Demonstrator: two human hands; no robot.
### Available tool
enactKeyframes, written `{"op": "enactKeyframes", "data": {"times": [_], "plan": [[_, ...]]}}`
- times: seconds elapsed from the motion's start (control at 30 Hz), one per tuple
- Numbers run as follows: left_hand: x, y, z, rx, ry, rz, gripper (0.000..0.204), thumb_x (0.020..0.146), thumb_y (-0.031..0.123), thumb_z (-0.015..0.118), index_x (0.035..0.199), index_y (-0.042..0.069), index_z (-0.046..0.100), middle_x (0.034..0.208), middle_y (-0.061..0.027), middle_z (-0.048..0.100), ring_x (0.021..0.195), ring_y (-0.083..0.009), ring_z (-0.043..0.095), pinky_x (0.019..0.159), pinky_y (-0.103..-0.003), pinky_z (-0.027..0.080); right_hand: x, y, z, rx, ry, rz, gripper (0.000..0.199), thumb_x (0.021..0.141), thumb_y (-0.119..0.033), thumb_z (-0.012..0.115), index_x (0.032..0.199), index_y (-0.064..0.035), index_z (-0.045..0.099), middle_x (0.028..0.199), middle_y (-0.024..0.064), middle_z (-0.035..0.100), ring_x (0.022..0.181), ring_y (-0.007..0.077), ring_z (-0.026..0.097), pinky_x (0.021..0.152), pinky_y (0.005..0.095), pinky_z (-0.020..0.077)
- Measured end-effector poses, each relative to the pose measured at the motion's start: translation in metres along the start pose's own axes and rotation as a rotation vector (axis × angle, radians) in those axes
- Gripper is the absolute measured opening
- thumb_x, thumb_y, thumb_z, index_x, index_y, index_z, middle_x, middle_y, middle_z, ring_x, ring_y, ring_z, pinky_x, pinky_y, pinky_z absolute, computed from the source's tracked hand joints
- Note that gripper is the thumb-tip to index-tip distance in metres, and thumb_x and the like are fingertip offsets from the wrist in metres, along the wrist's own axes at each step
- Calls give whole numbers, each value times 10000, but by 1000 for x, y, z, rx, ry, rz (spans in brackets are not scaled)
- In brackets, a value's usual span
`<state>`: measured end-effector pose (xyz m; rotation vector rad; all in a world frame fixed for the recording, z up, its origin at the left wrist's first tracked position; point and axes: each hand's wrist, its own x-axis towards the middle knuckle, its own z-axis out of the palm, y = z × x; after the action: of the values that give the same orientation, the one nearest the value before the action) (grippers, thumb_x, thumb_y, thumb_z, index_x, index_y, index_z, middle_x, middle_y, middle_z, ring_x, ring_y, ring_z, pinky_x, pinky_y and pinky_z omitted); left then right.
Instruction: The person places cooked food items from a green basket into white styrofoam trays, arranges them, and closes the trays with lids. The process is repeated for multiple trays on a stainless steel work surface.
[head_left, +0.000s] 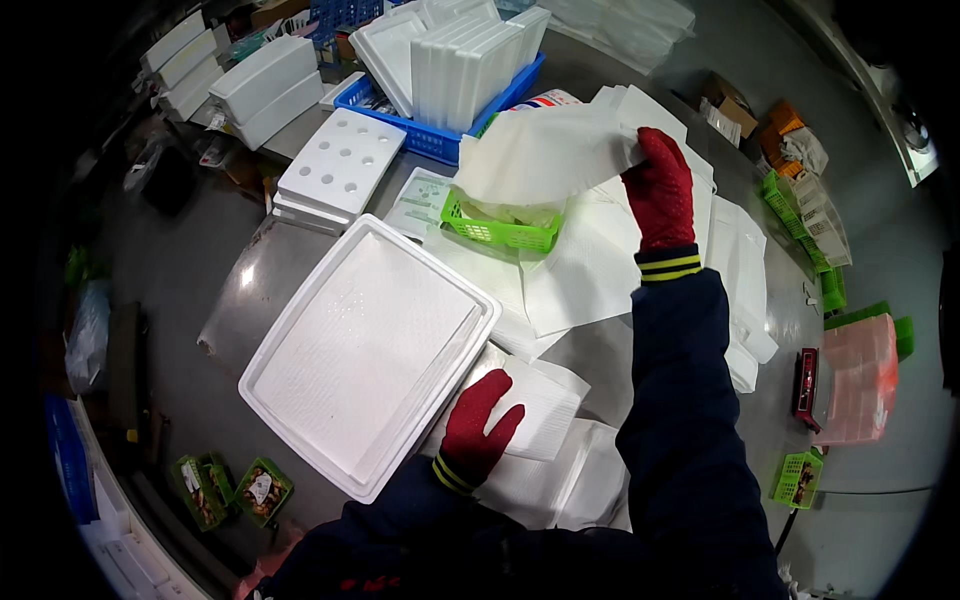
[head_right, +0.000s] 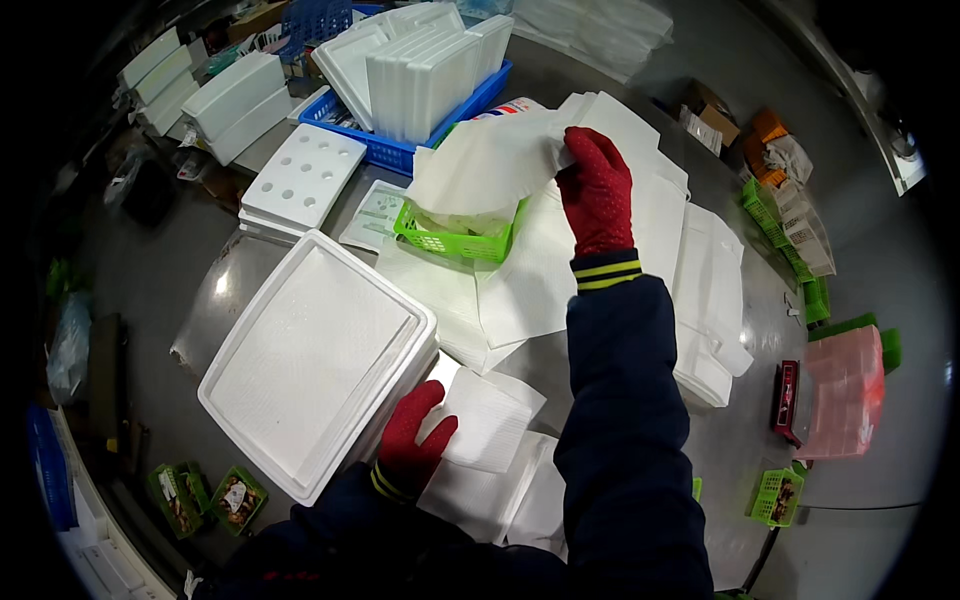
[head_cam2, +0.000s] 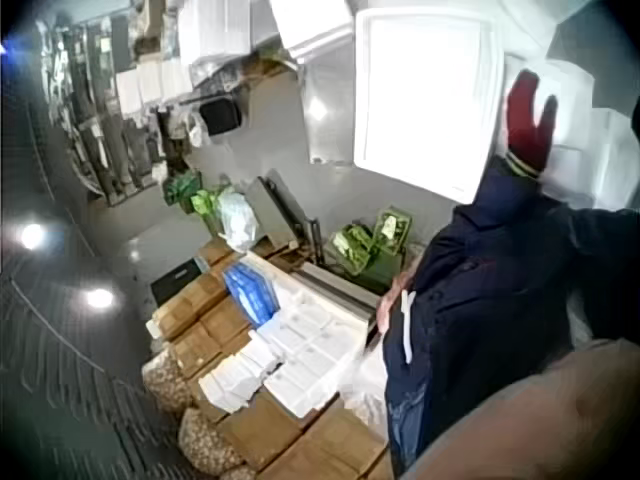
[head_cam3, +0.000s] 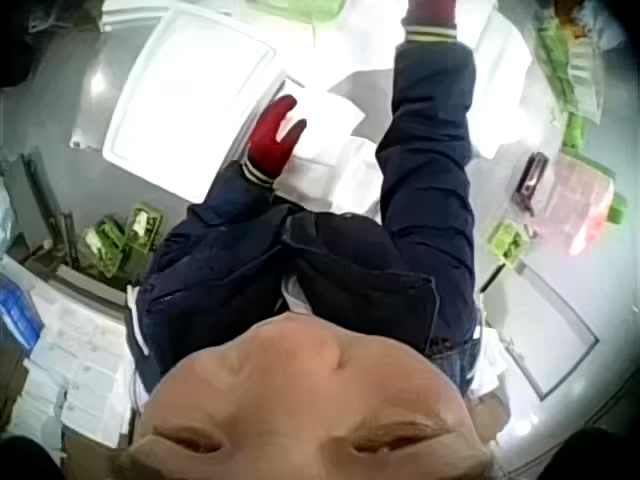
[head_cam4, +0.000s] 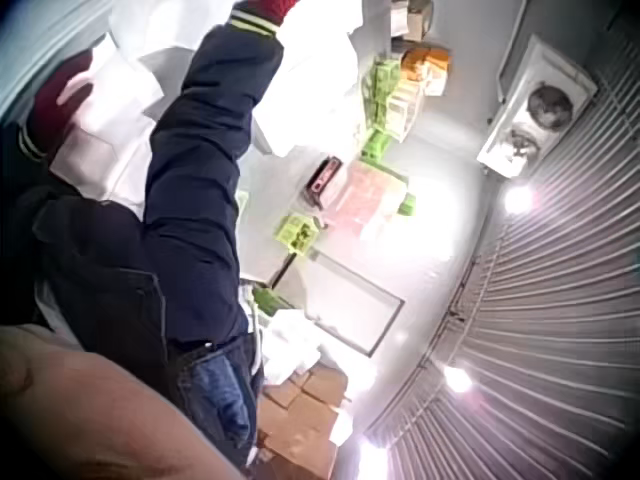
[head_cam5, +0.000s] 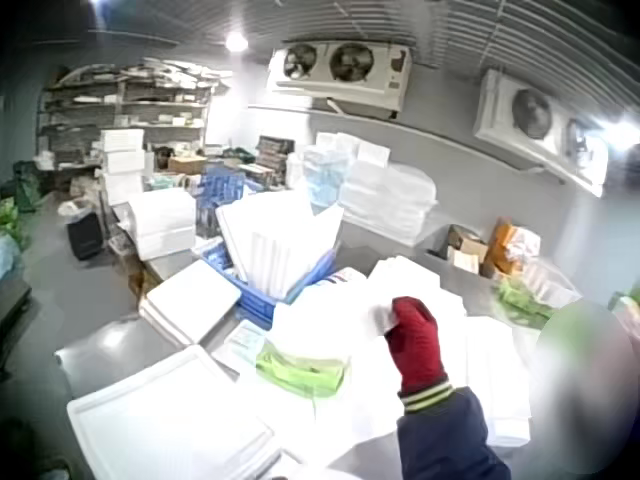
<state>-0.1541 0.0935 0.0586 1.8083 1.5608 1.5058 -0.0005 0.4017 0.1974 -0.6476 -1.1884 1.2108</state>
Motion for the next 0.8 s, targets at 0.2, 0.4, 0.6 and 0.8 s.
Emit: {"op": "enactKeyframes", "data": {"times": [0.2,0.4,0.6,0.8], "plan": [[36,27,-19,-913,-72,-420,950,678,-19,730,1462,26,195,1469,-140,319,1335,-292,346,1106,-418,273,-100,-73,1,62,-926,147,103,766,-74,718,834,-21,663,914,99,639,888,228,595,793,350,468],[38,28,3,-1317,-554,-712,788,769,138,709,1417,6,280,1363,-151,449,1233,-254,460,1009,-372,380,-207,-37,11,-69,-1547,677,113,813,-59,693,917,-58,648,890,72,624,847,228,597,751,323,480],[-7,-25,30,-922,-198,-555,395,790,166,710,1111,-26,581,976,-173,628,882,-324,624,713,-362,524,-183,-31,24,-279,-1518,634,380,838,-78,675,1206,-49,589,1024,75,658,926,181,598,859,309,475],[-22,-28,28,-443,-94,-423,263,820,55,637,1075,-6,619,945,-183,640,829,-305,643,685,-347,524,-71,88,-46,-834,-30,272,415,767,-184,704,1115,25,617,850,98,677,697,152,616,641,279,499]]}}
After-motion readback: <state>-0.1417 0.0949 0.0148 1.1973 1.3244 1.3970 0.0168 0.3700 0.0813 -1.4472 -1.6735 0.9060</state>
